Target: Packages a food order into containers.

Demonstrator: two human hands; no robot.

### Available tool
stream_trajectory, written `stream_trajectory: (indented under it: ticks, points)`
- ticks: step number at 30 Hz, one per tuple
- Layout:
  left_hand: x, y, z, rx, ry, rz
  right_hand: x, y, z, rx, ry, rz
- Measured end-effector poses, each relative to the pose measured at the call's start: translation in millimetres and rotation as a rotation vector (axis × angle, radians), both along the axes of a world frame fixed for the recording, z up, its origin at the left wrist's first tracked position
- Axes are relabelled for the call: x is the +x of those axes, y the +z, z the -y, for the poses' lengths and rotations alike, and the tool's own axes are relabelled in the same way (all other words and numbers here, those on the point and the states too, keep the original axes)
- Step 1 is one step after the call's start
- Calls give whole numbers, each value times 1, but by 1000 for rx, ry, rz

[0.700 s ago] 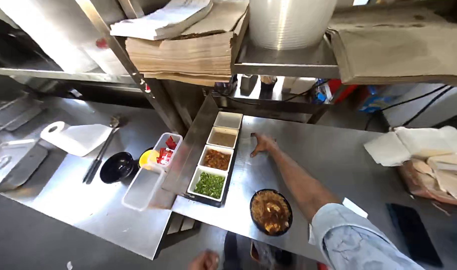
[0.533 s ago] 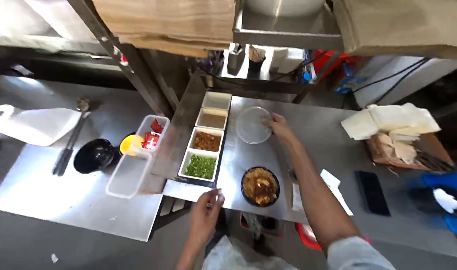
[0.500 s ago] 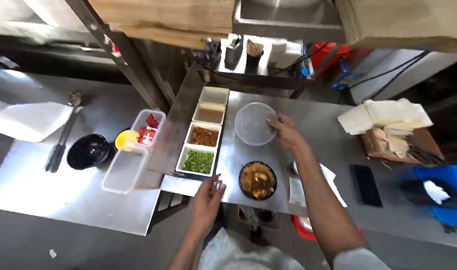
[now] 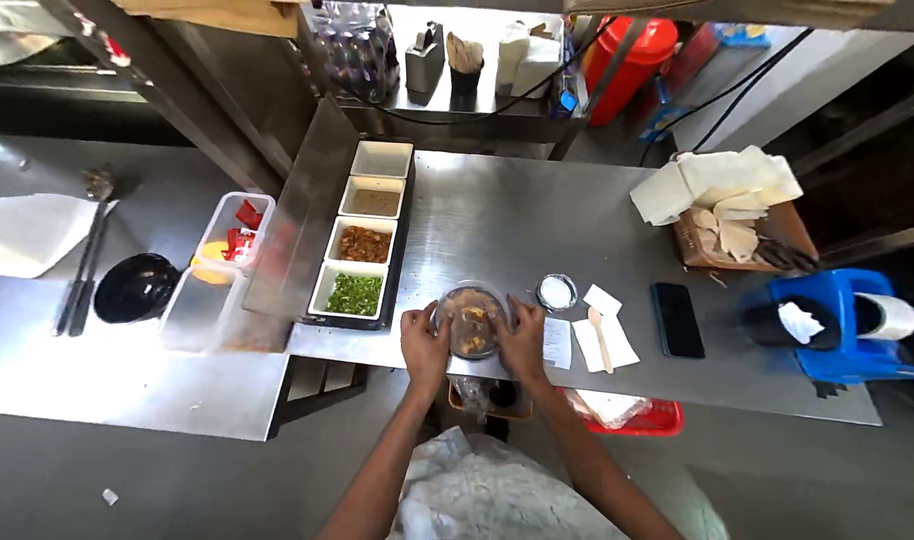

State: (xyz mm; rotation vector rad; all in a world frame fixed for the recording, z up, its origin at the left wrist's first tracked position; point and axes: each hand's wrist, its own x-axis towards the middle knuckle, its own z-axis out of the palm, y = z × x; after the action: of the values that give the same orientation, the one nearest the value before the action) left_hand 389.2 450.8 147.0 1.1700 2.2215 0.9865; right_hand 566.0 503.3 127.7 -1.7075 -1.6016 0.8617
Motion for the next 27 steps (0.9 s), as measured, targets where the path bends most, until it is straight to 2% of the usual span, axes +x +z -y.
stream_trajectory:
  ticks: [4, 7, 10, 14, 19, 24, 27]
  points:
    - [1, -15, -7, -59, 51, 114, -19, -1, -9, 206, 234, 148]
    - [2, -23, -4, -8, 82, 162, -32, -10, -9, 267, 415, 328]
    - [0, -26, 0, 17, 123, 243, -35, -19, -3, 259, 431, 470]
    - [-2, -36, 6, 25, 145, 386, -34, -24, 3, 293, 437, 551]
    - [-8, -35, 6, 26, 175, 694, -33, -15, 3, 301, 472, 602]
    - [-11, -26, -5, -64, 147, 554, -28, -10, -1, 262, 558, 661]
    - [-10, -35, 0, -37, 149, 596, -29, -17, 0, 255, 547, 624]
